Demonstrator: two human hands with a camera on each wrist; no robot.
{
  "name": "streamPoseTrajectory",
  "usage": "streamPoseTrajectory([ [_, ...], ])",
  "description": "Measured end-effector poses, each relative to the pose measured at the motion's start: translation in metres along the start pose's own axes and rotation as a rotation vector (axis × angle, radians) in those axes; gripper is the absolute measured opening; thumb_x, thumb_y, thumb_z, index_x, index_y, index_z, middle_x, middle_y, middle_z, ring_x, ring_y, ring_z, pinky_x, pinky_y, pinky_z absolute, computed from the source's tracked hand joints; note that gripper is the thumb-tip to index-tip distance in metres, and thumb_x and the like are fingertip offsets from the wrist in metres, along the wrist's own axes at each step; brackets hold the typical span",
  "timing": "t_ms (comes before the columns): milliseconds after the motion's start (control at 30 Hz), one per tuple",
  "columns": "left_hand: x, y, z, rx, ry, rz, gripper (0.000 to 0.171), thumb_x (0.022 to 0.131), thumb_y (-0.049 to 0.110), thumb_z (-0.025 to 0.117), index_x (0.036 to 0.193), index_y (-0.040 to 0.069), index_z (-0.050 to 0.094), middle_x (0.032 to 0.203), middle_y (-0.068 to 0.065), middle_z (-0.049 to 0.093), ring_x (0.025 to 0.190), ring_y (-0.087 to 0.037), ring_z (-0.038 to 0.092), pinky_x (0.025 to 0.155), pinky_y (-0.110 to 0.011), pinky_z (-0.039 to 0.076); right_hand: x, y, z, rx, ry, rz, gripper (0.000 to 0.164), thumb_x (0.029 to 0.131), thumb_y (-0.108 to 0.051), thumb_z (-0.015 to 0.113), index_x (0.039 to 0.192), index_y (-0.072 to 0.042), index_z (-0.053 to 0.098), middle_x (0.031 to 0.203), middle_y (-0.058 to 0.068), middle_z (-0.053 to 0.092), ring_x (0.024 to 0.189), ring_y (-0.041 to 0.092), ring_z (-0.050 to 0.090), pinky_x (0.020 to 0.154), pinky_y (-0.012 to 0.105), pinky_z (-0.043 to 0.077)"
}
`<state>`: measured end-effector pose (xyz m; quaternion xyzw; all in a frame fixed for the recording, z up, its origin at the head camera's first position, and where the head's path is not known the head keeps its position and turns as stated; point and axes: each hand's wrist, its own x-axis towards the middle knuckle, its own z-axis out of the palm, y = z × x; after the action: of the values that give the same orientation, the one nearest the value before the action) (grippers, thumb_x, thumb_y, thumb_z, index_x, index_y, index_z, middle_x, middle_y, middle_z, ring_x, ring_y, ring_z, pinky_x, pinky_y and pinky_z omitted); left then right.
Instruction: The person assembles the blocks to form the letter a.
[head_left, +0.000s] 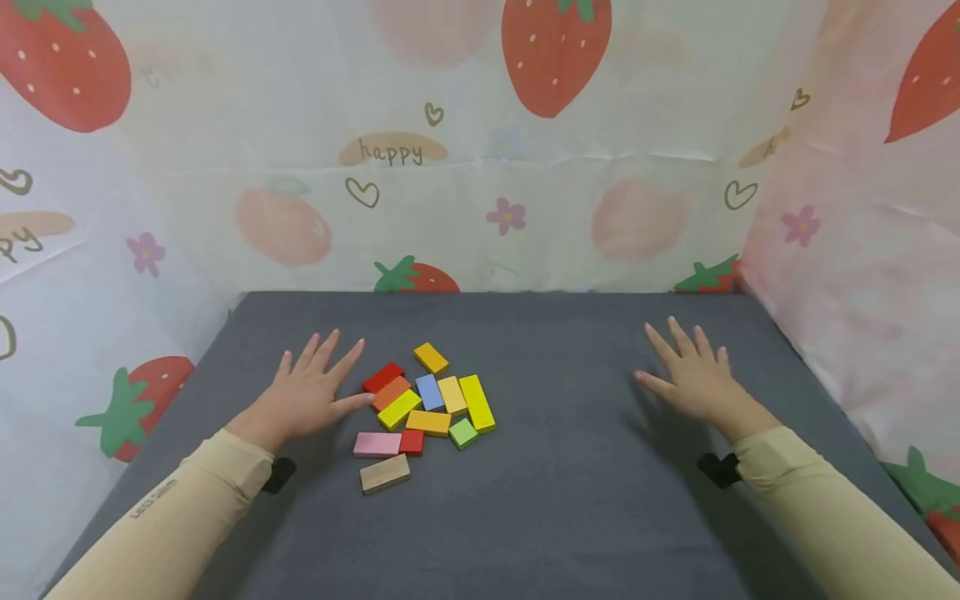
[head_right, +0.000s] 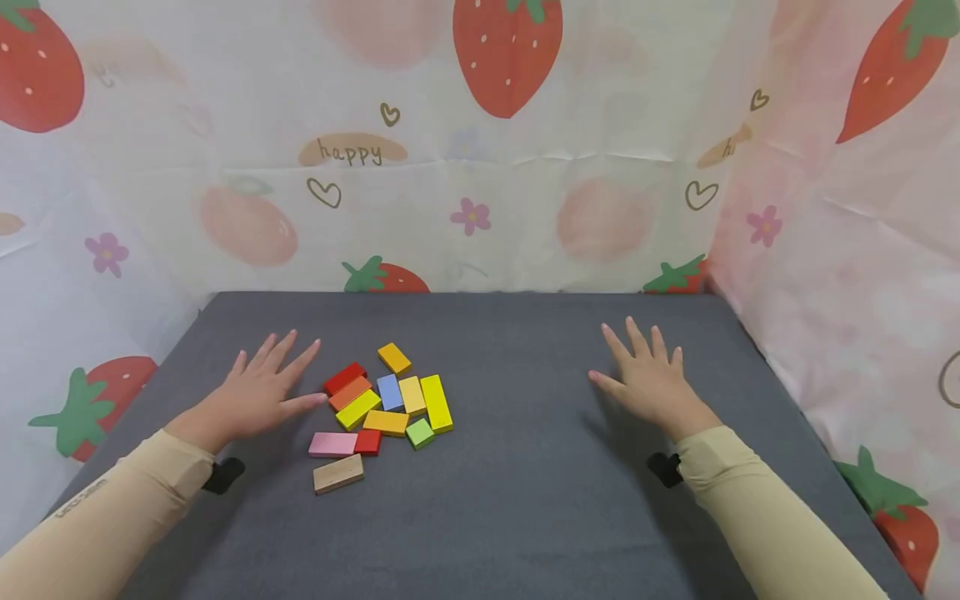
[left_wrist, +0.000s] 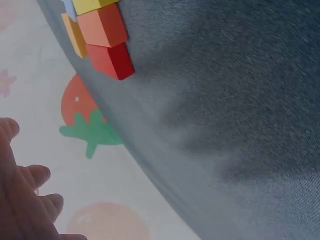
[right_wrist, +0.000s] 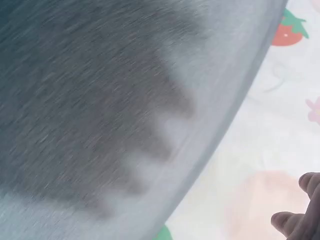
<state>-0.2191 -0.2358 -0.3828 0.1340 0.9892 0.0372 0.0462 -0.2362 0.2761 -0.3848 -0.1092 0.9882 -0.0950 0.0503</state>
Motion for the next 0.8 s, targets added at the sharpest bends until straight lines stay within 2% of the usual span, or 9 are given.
streamPoseTrajectory([
  [267,0.006,0.013,-0.004,-0.05,0.031,0.045,0.086,0.082,0.061,0.049,0.148,0.021,0.012,0.15,-0.02,0.008,0.135,-0.043,0.004,0.1,-0.066,0.002,0.011,-0.021,-0.002,0.043,0.035,-0.073,0.081,0.089,-0.058,0.04,0.148,-0.017,0.002,0.15,0.022,-0.004,0.134,0.047,-0.005,0.098,0.067,0.006],
  [467,0.008,0.028,-0.002,-0.084,0.027,0.082,0.086,0.081,0.063,0.05,0.147,0.021,0.015,0.15,-0.018,0.011,0.136,-0.041,0.006,0.101,-0.064,0.006,0.021,-0.041,0.001,0.117,0.037,-0.103,0.081,0.089,-0.053,0.046,0.148,-0.017,0.004,0.151,0.02,-0.003,0.135,0.045,-0.004,0.097,0.067,0.012],
  [700,0.012,0.044,0.0,-0.113,0.034,0.137,0.083,0.082,0.057,0.055,0.147,0.019,0.019,0.15,-0.017,0.012,0.136,-0.041,0.01,0.103,-0.061,0.011,0.032,-0.062,0.011,0.184,0.029,-0.138,0.08,0.089,-0.048,0.051,0.148,-0.02,0.003,0.151,0.018,-0.003,0.136,0.042,-0.005,0.1,0.065,0.011],
  [800,0.013,0.049,0.002,-0.142,0.044,0.158,0.083,0.081,0.055,0.057,0.146,0.018,0.02,0.15,-0.017,0.014,0.135,-0.04,0.012,0.103,-0.059,0.018,0.036,-0.072,0.017,0.215,0.018,-0.142,0.079,0.09,-0.045,0.052,0.148,-0.021,0.004,0.152,0.017,-0.003,0.136,0.041,-0.004,0.1,0.064,0.011],
])
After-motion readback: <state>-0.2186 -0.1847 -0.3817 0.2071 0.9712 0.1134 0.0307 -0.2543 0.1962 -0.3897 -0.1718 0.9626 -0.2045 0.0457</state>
